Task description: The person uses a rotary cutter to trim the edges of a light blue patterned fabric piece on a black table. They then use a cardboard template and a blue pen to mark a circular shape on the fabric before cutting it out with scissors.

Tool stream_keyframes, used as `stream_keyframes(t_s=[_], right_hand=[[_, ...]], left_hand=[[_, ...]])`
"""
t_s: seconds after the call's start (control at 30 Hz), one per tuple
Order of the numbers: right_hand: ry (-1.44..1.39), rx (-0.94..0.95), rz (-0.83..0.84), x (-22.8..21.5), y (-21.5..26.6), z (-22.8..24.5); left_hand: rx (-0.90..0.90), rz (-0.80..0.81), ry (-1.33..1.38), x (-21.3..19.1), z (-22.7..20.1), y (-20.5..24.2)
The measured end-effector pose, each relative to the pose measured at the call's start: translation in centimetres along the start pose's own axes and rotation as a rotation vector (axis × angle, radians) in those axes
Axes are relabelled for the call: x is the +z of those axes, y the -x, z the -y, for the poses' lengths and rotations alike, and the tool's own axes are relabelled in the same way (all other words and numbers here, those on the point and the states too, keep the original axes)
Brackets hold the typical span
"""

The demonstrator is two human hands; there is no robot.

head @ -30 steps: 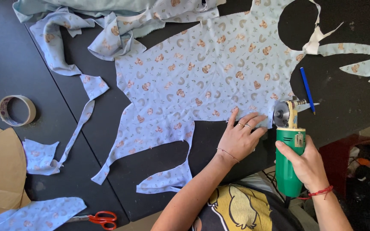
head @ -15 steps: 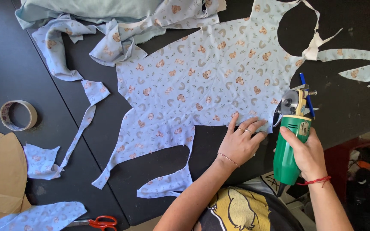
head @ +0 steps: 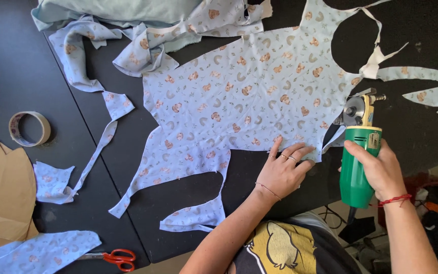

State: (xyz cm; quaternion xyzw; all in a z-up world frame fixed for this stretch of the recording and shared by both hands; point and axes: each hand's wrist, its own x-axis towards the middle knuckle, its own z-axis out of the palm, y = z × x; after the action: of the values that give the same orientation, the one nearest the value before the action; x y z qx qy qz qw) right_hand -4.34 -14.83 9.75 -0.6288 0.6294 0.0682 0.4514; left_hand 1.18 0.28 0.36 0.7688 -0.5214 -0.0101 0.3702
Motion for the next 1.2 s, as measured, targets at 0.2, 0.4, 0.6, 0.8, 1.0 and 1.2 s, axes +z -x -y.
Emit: stream_keyframes(t_s=[0.2,0.4,0.6,0.8,1.0,1.2], right_hand=[[0.053,-0.074,0.077,-1.5,-2.0,-0.1],[0.164,-0.102,0.113,-2.8,-3.2,0.9],[0.204,-0.147,0.185,-3.8,-5.0,1.5],[0.485,-0.295,0.206,-4.8,-5.7,4.3],[0.578,-0.351,0.245,-6.0,-10.0,3.7],[0.69,-0.355,0.282,-6.0,-10.1,6.4]], left_hand=[[0.003,0.024,-0.028,0.1,-0.1,0.1],[0.007,-0.01,-0.017,0.1,-0.3,0.0],[0.007,-0.007,-0.014,0.2,-0.4,0.0],[0.015,-0.032,-0.025,0.4,-0.5,-0.1],[-0.021,-0.032,-0.013,0.4,-0.7,-0.3],[-0.024,-0.059,-0.006,0.1,-0.8,-0.7]])
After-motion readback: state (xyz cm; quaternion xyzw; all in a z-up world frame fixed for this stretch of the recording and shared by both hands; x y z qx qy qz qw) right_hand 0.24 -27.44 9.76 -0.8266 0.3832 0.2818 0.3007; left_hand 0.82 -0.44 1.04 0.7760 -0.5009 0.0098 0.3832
